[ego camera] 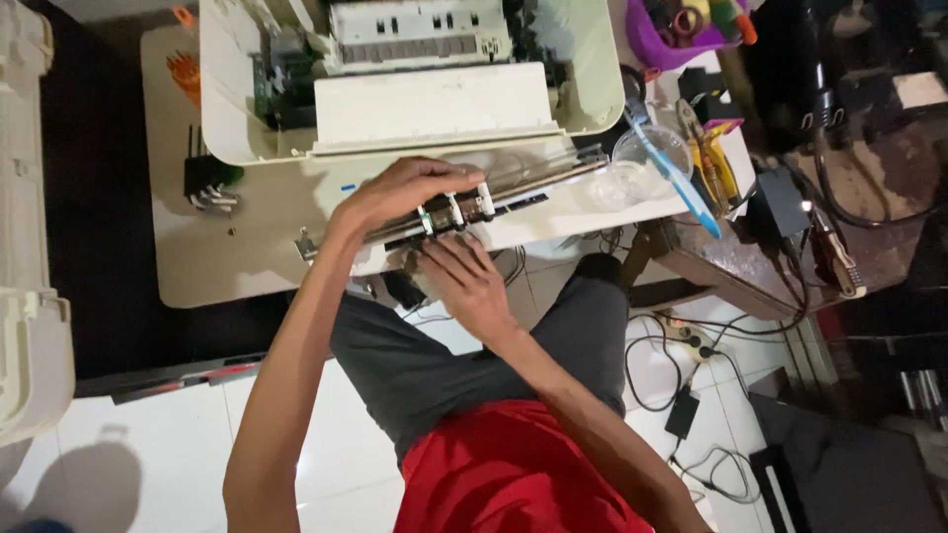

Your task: The person is cleaning a metal component from a disassembled printer using a toothbrush and a cleaning solution.

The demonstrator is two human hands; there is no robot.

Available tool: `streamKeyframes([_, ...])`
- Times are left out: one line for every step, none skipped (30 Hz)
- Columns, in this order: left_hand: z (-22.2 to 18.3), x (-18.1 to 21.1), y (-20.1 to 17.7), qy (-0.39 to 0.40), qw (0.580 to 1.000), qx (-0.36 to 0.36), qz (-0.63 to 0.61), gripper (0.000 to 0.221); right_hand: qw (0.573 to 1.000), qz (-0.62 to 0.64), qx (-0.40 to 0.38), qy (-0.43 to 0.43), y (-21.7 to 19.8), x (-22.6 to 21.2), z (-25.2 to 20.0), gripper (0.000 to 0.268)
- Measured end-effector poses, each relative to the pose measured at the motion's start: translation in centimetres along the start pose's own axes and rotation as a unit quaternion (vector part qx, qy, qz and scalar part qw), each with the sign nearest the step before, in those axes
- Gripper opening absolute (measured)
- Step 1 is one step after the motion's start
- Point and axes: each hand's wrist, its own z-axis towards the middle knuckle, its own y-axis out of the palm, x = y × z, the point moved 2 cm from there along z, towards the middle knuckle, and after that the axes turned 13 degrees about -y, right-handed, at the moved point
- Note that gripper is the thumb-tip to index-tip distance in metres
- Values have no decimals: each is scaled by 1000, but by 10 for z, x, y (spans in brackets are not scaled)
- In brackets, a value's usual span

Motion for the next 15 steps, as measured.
streamKeyframes([-1,-1,-1,-6,1000,6,0,68,1000,-8,-26,8,-1,-1,2,23])
streamKeyframes([-3,2,-2,-5,1000,7,1,68,1000,-9,-25,8,-14,4,6,23])
streamKeyframes([-5,4,-3,0,1000,-1,-2,69,998,-24,-50,11,-25,8,11,23])
streamKeyframes([-8,5,-4,3,1000,-8,-8,70,996,-38,-76,14,-37,12,14,25])
streamKeyframes([-8,5,-4,2,1000,-8,-8,70,996,-36,-76,14,-55,19,21,25])
streamKeyframes([-9,4,-3,15,1000,-13,-14,70,993,-34,-95,60,-72,28,28,29])
streamKeyframes([-9,3,-2,29,999,-18,-19,70,987,-32,-113,106,-90,38,34,34])
streamKeyframes([-5,1,-2,27,999,-17,-20,70,987,-29,-115,106,-84,46,7,34])
streamKeyframes([-2,-1,-1,28,999,-20,-17,73,983,-29,-123,130,-78,55,-21,34])
streamKeyframes([3,0,-2,32,999,-22,-11,75,979,-33,-129,153,-72,66,-48,47])
streamKeyframes([0,1,-3,32,999,-21,-9,75,979,-32,-128,153,-61,62,-42,47])
streamKeyframes([-3,2,-3,22,1000,-20,-10,75,977,-48,-121,169,-53,59,-38,39])
streamKeyframes([-4,4,-3,11,1000,-19,-11,75,974,-63,-113,184,-44,56,-34,48])
streamKeyframes([-7,5,-3,12,1000,-21,-9,75,974,-65,-112,186,-34,45,-28,48])
streamKeyframes([-9,7,-3,5,1000,-19,-4,78,971,-74,-141,176,-22,33,-22,50])
